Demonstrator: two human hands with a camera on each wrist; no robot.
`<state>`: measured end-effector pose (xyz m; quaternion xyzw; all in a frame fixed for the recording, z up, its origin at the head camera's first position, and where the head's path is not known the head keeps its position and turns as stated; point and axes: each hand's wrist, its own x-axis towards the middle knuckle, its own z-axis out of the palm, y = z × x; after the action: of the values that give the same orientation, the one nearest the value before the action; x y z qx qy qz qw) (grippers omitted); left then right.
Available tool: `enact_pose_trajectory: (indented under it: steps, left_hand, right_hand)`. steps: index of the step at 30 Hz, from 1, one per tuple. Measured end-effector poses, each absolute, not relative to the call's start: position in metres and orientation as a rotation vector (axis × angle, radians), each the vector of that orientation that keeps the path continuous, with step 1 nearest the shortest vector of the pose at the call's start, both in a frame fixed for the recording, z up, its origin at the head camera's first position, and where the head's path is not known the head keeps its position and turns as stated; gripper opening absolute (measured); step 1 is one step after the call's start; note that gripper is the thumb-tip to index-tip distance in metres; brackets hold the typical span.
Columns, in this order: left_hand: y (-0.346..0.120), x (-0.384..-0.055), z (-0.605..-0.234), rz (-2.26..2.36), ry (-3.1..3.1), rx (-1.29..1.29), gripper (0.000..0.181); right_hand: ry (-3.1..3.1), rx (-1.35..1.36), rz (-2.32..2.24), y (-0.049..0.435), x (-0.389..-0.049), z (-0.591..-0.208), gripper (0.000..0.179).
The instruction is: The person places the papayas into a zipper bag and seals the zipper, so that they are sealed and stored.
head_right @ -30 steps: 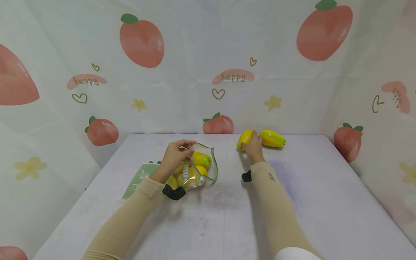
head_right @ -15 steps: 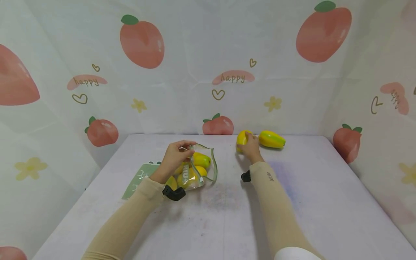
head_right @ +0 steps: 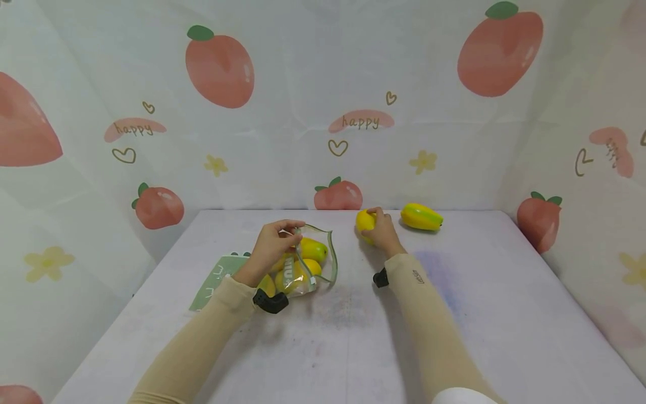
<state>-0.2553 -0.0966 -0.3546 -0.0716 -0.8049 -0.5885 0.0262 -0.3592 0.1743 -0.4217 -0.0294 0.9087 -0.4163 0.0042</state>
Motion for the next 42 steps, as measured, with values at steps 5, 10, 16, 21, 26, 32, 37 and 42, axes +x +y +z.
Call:
enact_pose_trajectory:
  steps: [5,10,16,21,26,32,37,42]
  left_hand:
    - [-0.097,-0.254,-0.354,-1.82,-2.49,-0.208,0.029]
    - [-0.096,-0.253,-0.354,-1.821,-2.484,-0.221,0.029]
    - [-0.096,-0.252,-0.352,-1.822,-2.481,-0.228,0.029]
    - [-0.097,-0.253,-0.352,-1.819,-2.475,-0.23,0.029]
    - [-0.096,-0.254,-0.353,-1.829,-2.464,-0.231,0.028]
    - [-0.096,-0.253,-0.351,-1.856,-2.45,-0.227,0.027]
    - [-0.097,-0.253,-0.352,-1.846,-2.454,-0.232,0.026]
    - [-0.097,-0.253,-0.353,-1.83,-2.459,-0.234,0.027]
  right_hand:
    - [2.831,-0.162,-1.285,0.168,-0.353,-0.42,0.059]
    - [2.822,-0.193,-1.257,0.164,-0.346,-0.417,0.059]
    - [2.82,-0.22,-1.27,0.162,-0.337,-0.411,0.06]
    - [2.837,-0.279,-1.3,0.162,-0.332,-0.405,0.06]
    - [2.871,-0.358,-1.322,0.163,-0.324,-0.4,0.061]
    - [2.878,-0.427,-1.368,0.161,-0.313,-0.393,0.06]
    - [2.846,-0.447,-1.412,0.158,-0.303,-0.388,0.059]
    - [2.821,-0.484,-1.449,0.153,-0.293,-0.386,0.058]
